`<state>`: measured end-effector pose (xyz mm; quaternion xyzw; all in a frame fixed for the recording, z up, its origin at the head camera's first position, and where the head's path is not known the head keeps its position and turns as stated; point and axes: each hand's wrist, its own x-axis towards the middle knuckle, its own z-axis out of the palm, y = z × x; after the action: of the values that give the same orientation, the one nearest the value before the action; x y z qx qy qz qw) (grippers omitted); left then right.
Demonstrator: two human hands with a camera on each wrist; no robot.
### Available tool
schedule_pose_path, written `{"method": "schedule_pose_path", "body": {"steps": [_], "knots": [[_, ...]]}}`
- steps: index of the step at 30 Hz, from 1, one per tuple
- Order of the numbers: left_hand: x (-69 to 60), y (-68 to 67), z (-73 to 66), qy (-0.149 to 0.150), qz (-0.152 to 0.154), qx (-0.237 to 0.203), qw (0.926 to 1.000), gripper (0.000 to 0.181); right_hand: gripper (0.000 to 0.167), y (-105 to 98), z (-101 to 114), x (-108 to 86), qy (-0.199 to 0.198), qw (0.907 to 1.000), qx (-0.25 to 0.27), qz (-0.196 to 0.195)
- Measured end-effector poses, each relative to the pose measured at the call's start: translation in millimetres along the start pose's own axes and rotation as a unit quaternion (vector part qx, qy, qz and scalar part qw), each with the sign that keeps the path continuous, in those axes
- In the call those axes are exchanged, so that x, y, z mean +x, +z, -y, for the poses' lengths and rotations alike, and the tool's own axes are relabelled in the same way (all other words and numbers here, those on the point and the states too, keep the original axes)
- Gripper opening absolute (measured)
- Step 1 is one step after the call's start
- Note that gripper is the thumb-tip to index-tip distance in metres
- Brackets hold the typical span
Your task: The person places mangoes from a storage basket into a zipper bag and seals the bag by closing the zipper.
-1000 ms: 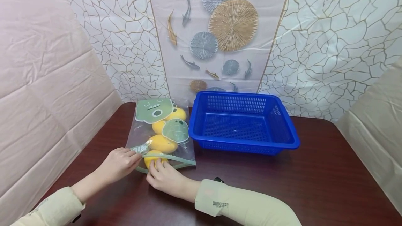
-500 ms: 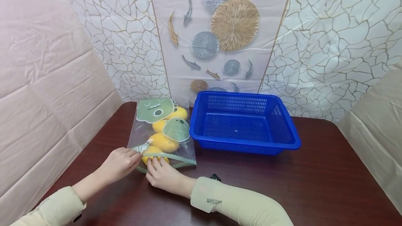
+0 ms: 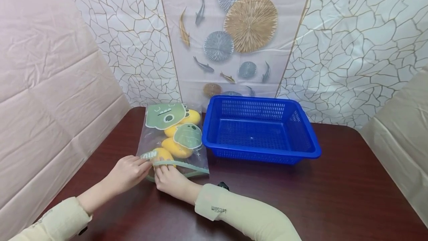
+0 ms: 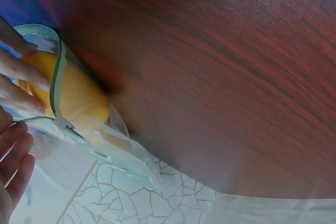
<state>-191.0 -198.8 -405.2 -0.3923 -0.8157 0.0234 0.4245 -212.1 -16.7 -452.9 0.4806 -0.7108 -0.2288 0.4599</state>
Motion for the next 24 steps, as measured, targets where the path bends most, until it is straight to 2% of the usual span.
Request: {"method": "schedule_pose_path", "body": {"steps": [11, 14, 19, 24], "knots": [[0.5, -0.7, -0.7, 0.003, 0.000, -0.008, 1.0000, 0.015, 0.035, 13.1, 5.1, 5.9, 0.034, 0.9986, -0.029, 0.029], [1.2, 0.1, -1.0, 0.005, -0.004, -0.013, 0.9999, 0.015, 0.037, 13.2, 4.1, 6.5, 0.046, 0.9967, -0.041, 0.053], [0.0, 0.4, 1.7, 0.005, -0.003, -0.010, 0.9999, 0.012, 0.039, 6.9, 4.5, 5.0, 0.059, 0.9934, -0.025, 0.095], [-0.8, 0.8, 1.9, 0.005, -0.001, -0.005, 1.0000, 0.015, 0.042, -1.9, 4.0, 1.1, 0.057, 0.9931, 0.000, 0.103]]}}
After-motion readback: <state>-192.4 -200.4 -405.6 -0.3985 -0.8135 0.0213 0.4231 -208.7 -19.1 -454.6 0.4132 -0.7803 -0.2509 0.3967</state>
